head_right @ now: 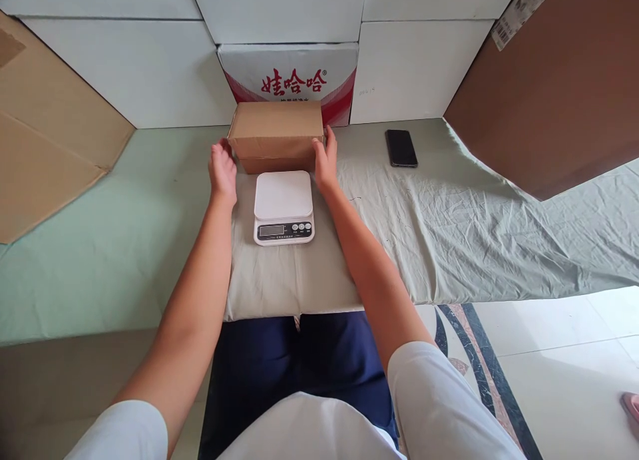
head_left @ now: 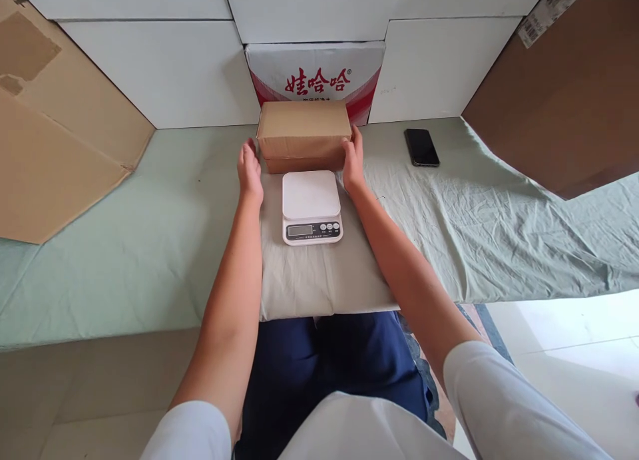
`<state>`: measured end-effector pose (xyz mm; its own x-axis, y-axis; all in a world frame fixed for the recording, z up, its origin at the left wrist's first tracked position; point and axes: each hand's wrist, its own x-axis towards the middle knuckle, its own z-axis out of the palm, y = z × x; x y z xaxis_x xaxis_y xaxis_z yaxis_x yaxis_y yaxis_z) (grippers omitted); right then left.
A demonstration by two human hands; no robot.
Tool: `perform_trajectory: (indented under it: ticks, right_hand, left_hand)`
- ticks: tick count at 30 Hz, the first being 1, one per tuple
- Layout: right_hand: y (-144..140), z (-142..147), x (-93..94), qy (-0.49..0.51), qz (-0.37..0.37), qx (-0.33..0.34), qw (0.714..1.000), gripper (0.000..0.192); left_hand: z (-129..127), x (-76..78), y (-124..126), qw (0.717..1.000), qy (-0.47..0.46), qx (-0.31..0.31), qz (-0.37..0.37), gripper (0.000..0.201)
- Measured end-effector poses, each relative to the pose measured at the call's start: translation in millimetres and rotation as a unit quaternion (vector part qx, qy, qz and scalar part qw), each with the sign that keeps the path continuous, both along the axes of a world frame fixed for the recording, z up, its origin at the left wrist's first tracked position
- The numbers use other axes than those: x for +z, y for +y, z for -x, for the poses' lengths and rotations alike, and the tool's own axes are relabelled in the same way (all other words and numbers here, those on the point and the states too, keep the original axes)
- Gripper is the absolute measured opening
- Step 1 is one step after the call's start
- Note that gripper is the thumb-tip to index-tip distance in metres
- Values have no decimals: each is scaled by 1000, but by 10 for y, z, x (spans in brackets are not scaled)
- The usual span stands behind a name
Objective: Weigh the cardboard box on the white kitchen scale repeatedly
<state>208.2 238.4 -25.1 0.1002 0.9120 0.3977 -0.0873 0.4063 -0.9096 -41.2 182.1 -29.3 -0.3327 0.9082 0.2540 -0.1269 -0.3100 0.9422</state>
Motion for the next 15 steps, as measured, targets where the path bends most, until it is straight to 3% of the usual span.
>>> perform_trajectory:
  ticks: [5,9,12,15]
  right_hand:
    - [123,-275,-17,38,66,-33,997,73]
    - [172,-588,-22,33,92,-69,993,73]
    - [174,-672,-5,42,110,-79,990,74]
    - [119,-561,23,58,127,-59,988,76]
  left_hand:
    - [440,-36,19,999,-4,51,-3,85]
    - [667,-88,41,999,27,42,-8,82]
    - [586,-90,50,998,45,30,15,86]
    - [339,-51,28,998,35,23,47,97]
